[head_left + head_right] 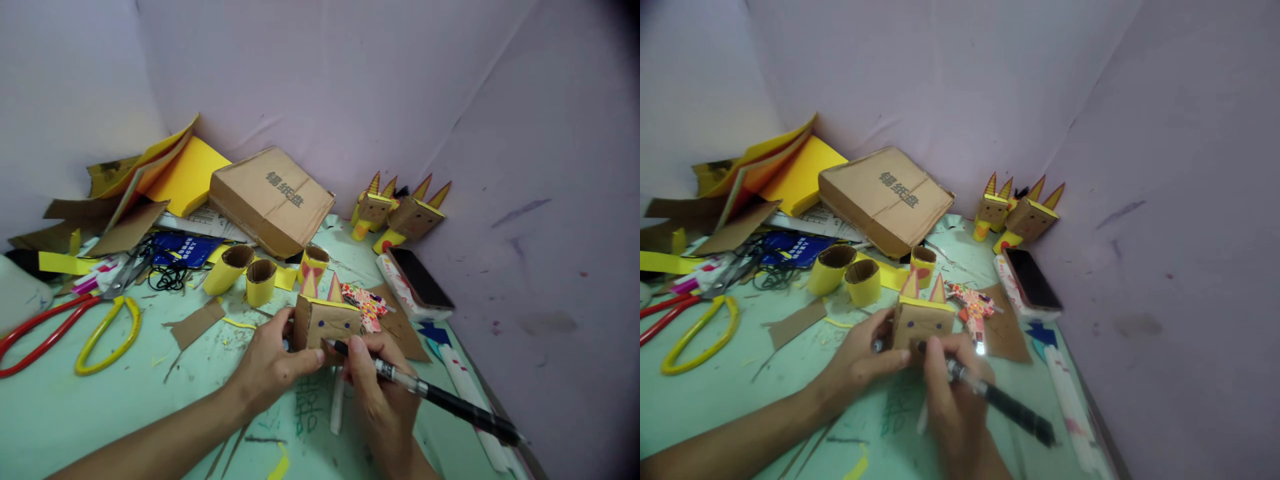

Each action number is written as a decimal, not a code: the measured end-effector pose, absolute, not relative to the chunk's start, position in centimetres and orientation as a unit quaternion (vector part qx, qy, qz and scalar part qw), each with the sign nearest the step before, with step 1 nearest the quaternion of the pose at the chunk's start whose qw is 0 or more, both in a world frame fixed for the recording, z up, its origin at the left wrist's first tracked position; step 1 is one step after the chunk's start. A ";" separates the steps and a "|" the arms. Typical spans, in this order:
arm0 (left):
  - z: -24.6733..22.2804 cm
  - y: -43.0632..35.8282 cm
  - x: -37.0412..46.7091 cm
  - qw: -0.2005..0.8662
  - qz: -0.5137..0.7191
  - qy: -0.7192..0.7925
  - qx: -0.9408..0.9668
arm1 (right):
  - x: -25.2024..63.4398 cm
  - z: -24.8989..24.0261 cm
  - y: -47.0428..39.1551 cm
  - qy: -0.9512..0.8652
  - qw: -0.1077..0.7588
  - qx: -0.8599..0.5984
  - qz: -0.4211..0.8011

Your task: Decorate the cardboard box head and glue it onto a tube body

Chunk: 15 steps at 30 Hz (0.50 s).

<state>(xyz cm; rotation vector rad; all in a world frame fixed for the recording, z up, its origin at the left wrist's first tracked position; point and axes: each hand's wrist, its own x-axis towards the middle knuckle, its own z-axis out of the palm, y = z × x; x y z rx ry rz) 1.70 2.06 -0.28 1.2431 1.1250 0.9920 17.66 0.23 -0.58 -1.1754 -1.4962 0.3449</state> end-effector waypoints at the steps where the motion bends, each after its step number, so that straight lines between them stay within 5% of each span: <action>1: -0.3 2.1 1.7 0.565 0.422 0.476 0.526 | 17.6 -0.6 0.2 -0.632 0.571 -0.501 0.153; 15: -0.2 2.1 1.8 0.570 0.420 0.478 0.520 | 17.6 -0.3 0.0 -0.661 0.561 -0.485 0.115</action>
